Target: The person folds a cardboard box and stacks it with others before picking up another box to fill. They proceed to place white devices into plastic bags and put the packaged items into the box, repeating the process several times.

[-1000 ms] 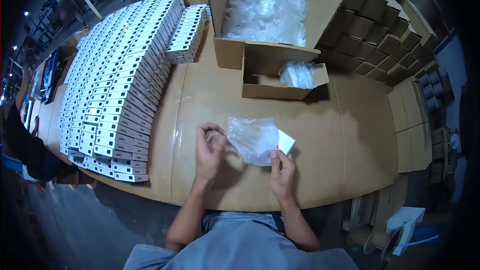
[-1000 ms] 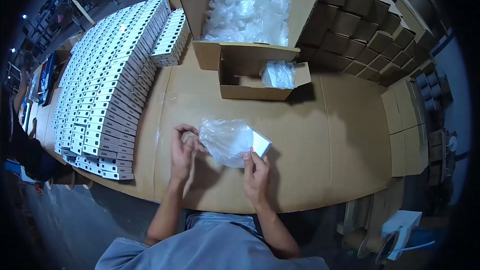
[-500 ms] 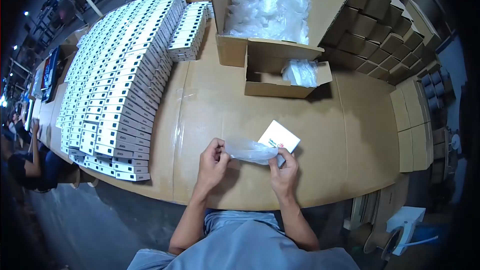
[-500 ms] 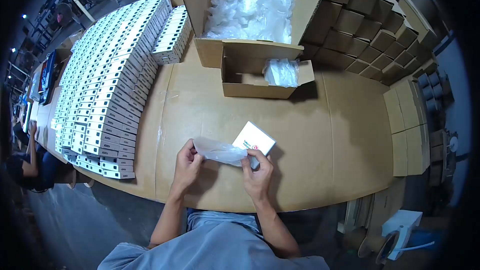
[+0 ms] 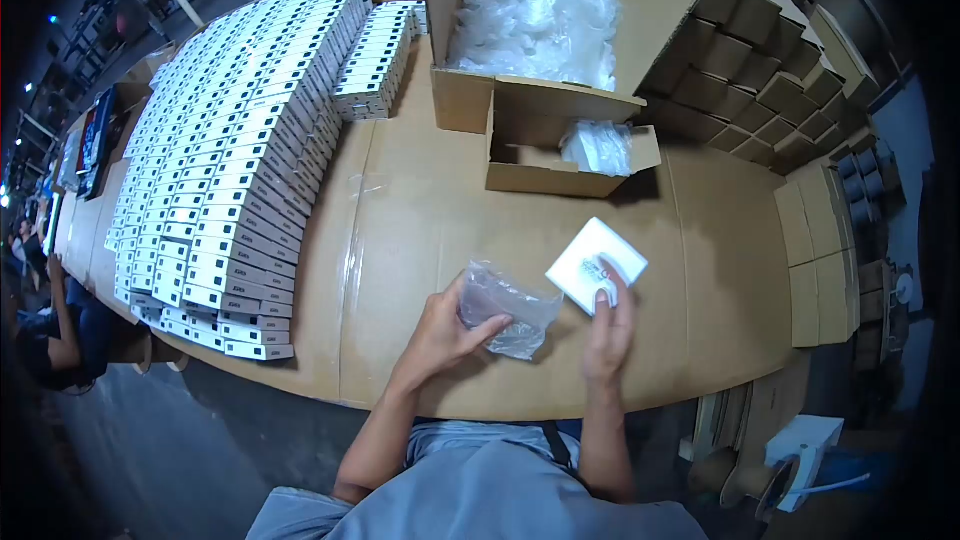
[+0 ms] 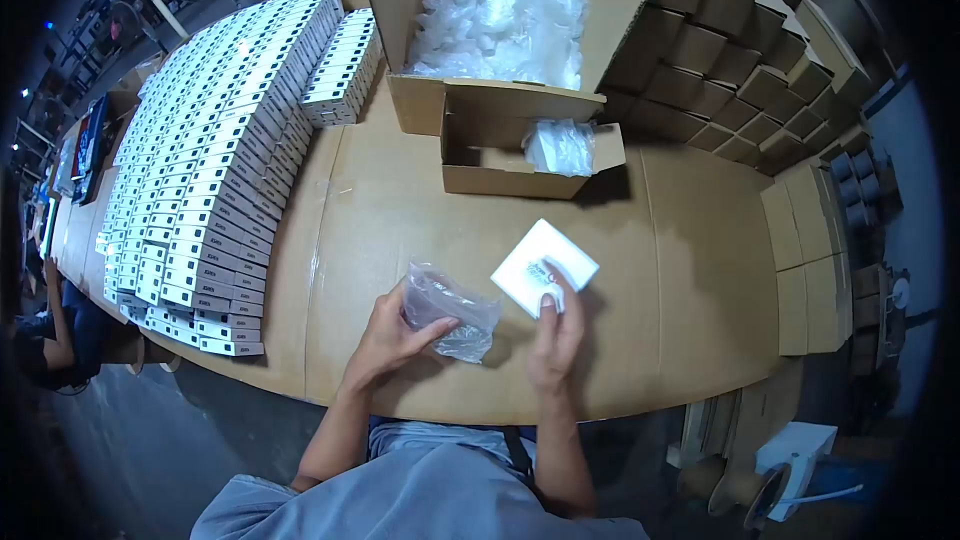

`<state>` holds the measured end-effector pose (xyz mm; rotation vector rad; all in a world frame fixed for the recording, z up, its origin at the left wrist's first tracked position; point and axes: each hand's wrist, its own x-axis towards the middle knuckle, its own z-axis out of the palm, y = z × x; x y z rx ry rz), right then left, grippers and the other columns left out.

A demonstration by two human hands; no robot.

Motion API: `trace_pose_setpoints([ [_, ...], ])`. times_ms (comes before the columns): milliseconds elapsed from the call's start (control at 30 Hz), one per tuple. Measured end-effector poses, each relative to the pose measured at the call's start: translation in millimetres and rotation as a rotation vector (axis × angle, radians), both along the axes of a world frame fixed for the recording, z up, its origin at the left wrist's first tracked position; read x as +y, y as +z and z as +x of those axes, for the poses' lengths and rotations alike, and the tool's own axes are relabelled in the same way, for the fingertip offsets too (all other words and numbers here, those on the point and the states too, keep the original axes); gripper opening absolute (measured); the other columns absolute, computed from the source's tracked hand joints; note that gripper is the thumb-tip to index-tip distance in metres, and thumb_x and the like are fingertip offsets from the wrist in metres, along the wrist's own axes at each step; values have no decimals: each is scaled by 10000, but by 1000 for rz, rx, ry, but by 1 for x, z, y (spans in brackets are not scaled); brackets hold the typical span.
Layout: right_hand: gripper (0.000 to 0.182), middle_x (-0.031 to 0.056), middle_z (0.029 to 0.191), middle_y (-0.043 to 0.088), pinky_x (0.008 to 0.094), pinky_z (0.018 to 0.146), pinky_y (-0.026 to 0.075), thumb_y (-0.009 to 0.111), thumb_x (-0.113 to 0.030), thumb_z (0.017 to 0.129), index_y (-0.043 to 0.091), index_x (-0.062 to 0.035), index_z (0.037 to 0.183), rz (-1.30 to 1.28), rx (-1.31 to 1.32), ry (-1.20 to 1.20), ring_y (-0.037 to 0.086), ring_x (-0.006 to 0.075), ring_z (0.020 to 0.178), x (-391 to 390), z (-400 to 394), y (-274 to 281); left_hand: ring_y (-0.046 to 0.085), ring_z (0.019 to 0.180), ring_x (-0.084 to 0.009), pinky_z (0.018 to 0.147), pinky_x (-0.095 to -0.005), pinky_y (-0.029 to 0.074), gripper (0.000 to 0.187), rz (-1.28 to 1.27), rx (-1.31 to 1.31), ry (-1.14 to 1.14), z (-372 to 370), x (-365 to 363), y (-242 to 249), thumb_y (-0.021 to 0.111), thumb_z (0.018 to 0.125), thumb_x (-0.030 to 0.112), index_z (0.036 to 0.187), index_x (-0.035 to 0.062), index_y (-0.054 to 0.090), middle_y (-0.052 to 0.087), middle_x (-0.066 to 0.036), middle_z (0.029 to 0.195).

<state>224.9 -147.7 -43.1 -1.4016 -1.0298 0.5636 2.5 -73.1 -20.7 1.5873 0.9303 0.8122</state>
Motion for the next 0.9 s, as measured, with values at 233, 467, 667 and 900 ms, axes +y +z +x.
trace_pose_setpoints([
  [233,752,243,1261,574,357,994,509,555,115,945,132,-78,1536,164,80,228,610,229,1160,5,10,84,764,942,-282,812,-372,588,507,-23,52,-42,3,-8,-4,847,836,168,1248,-11,613,757,-196,999],
  [467,704,252,1300,596,345,959,541,646,90,912,272,-50,1492,55,13,441,661,264,1152,18,1,81,766,889,-276,760,-372,589,479,26,50,-41,4,-8,4,846,832,157,1222,-8,620,752,-200,958],
  [667,561,208,1331,639,395,977,536,694,24,876,517,-17,1406,0,-529,318,675,362,1160,27,7,93,741,855,-209,759,-335,580,467,-38,104,-71,2,-5,9,848,834,135,1216,-22,632,752,-160,941],
  [900,582,219,1209,683,354,883,557,684,23,884,473,-22,1425,0,-248,351,706,268,1067,34,-4,98,757,844,-238,750,-354,585,466,-34,39,-59,6,-8,3,847,824,136,1214,-19,644,754,-183,927],
])
